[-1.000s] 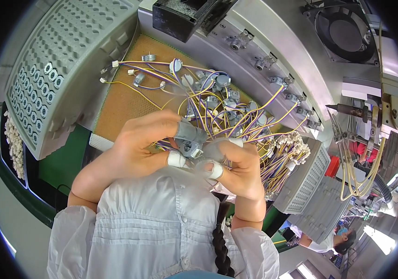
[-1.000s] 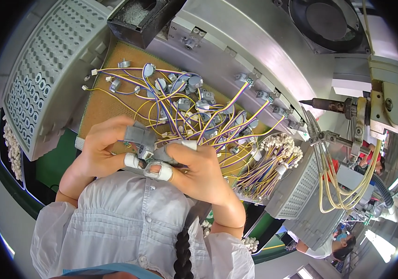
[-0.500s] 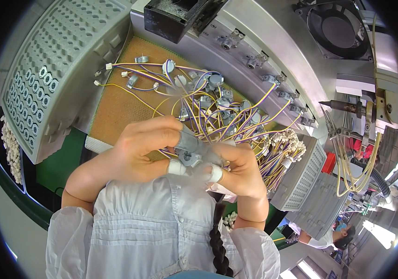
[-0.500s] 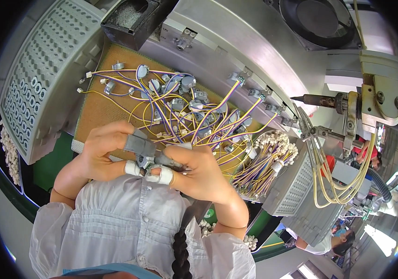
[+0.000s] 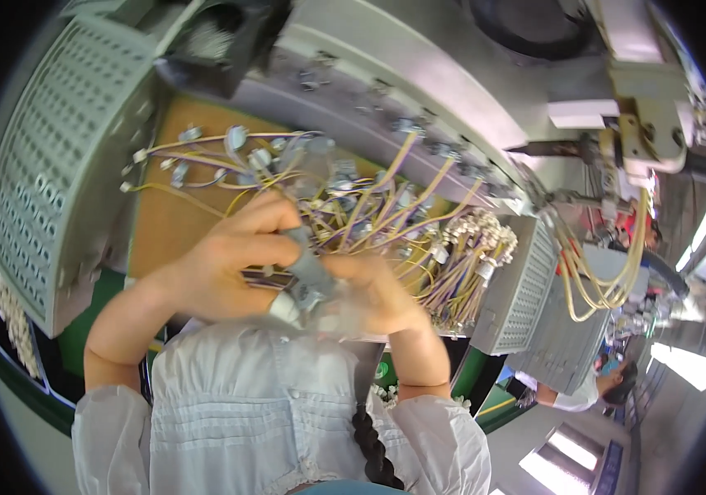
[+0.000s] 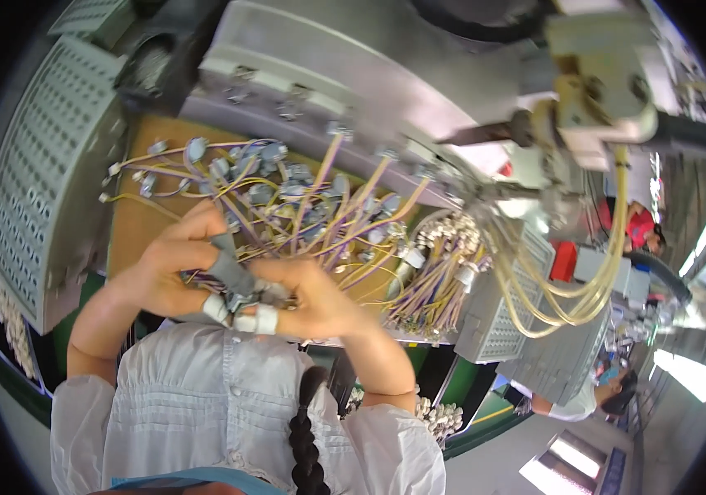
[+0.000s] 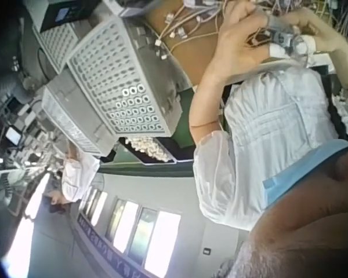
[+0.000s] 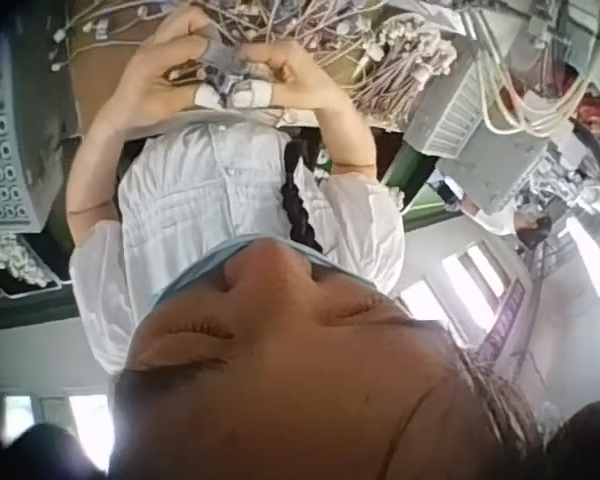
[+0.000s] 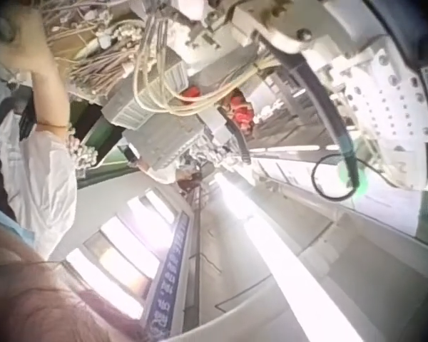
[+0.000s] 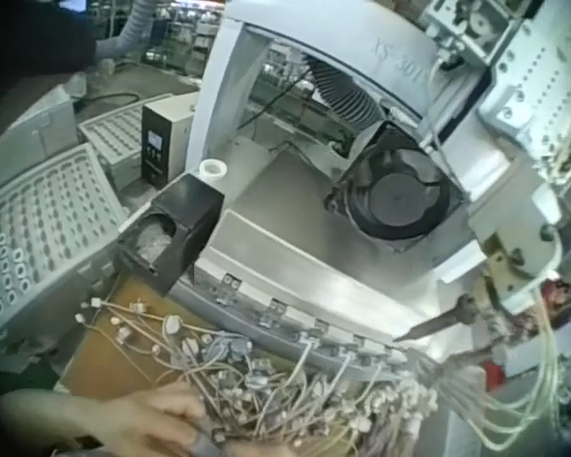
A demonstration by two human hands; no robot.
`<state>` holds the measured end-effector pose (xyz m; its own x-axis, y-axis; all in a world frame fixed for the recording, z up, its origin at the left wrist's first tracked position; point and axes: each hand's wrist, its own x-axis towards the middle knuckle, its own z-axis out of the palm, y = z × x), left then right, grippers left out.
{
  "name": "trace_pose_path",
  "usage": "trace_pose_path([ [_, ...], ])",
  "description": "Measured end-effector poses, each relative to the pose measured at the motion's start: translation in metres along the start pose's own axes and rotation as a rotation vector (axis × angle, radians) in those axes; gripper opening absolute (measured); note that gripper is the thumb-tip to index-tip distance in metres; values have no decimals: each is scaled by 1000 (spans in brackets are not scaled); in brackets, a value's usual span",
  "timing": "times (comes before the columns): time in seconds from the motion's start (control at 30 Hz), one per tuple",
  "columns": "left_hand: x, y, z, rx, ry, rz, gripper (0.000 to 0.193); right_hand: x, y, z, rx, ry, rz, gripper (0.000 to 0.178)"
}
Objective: The person attaches components to wire harnesses by hand, presses a button to run the automatic soldering machine, gathers the soldered wire harnesses, and attaches components to a new set of wire harnesses.
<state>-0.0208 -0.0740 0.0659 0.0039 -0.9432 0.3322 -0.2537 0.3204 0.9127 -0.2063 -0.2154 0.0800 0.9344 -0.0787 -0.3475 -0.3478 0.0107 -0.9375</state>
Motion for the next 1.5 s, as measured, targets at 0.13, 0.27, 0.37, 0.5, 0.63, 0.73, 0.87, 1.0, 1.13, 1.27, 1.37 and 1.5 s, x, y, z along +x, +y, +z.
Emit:
trace_pose_path([
  [0.13, -11, -8, 26, 231, 283, -146, 53, -23, 15, -22, 101, 533, -328, 29],
  [0.27, -44, -19, 16, -90, 496, -304, 59, -41, 30, -72, 661, 984, -289, 45],
  [0.37, -69, -19, -8, 89, 484, -350, 58, -35, 36, -85, 680, 1033, -273, 45],
  [0.5, -105, -5, -39, 153, 757, -405, 52, -20, 41, -87, 617, 1088, -388, 40],
  [0.63, -156, -11, -121, 638, 709, -514, 46, -28, 39, -96, 685, 1094, -217, 36],
  [0.73, -219, -21, -217, 1074, 750, -518, 47, -53, 19, -100, 189, 1323, 143, 38],
  [0.87, -331, -6, -287, 1765, 547, -971, 44, -69, -8, -69, 57, 938, -197, 35],
  [1.0, -381, 0, -299, 1756, 306, -1278, 44, 0, 9, 19, -766, 400, -117, 28],
  [1.13, -377, -2, -290, 1688, 335, -1332, 43, 83, 25, 106, -1338, 67, -566, 25],
  [1.27, -371, -4, -289, 1742, 394, -1312, 40, 99, 9, 113, -1559, -102, -535, 27],
  [1.37, -356, 5, -286, 1490, 681, -1251, 40, 83, -9, 71, -1032, 147, -427, 26],
  [1.5, -286, 29, -244, 1225, 993, -1049, 50, 58, -22, 28, 368, 455, -83, 25],
])
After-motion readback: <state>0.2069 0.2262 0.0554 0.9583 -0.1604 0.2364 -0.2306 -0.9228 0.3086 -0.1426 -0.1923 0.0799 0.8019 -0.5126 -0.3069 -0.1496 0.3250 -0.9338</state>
